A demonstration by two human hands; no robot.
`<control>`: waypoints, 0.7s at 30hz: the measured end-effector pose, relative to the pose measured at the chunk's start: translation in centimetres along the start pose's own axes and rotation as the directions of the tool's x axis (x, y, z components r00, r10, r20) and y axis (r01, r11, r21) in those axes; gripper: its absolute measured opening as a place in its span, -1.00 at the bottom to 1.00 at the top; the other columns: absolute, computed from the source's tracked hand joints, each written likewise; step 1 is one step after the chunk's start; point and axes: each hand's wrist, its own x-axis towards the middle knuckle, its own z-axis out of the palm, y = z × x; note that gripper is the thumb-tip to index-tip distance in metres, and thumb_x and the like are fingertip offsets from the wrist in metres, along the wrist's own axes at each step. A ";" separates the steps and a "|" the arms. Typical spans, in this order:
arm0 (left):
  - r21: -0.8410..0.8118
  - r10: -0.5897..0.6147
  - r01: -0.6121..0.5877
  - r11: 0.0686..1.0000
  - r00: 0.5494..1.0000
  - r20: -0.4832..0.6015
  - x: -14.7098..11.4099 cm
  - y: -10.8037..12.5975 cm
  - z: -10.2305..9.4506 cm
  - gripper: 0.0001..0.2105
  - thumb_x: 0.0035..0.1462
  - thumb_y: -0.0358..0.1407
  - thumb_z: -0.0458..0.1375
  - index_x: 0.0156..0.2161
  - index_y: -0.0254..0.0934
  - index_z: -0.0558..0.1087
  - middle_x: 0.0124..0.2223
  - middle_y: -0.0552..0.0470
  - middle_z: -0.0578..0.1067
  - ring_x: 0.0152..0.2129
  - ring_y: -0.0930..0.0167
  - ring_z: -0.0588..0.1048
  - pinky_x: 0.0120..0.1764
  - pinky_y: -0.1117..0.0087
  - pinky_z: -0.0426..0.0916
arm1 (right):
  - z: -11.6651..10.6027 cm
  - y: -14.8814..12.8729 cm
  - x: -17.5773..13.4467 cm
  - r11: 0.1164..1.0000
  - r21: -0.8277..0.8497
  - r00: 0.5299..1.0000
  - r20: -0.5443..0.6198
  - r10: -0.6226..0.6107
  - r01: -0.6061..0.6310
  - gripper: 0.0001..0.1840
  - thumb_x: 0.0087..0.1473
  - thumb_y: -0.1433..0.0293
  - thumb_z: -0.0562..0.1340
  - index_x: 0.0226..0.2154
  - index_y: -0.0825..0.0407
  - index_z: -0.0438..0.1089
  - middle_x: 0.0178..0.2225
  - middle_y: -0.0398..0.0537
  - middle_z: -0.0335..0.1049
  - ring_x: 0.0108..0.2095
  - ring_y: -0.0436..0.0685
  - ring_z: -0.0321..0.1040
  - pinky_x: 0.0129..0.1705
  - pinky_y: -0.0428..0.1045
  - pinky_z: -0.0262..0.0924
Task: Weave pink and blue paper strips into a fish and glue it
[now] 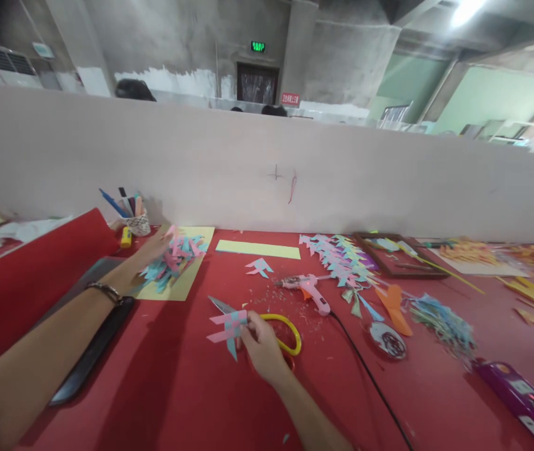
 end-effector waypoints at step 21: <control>-0.493 0.247 0.116 0.862 0.753 0.609 -17.3 7.5 4.0 -0.71 -0.10 -0.11 0.03 -0.62 -0.30 0.30 -0.62 0.14 0.31 -0.61 0.48 0.27 -0.49 0.48 0.16 | -0.7 -0.3 -0.3 0.999 0.014 0.997 0.074 -0.034 0.033 -0.76 -0.14 0.20 0.17 -0.46 0.02 0.22 -0.65 -0.25 0.20 -0.65 -0.08 0.14 -0.57 -0.12 0.08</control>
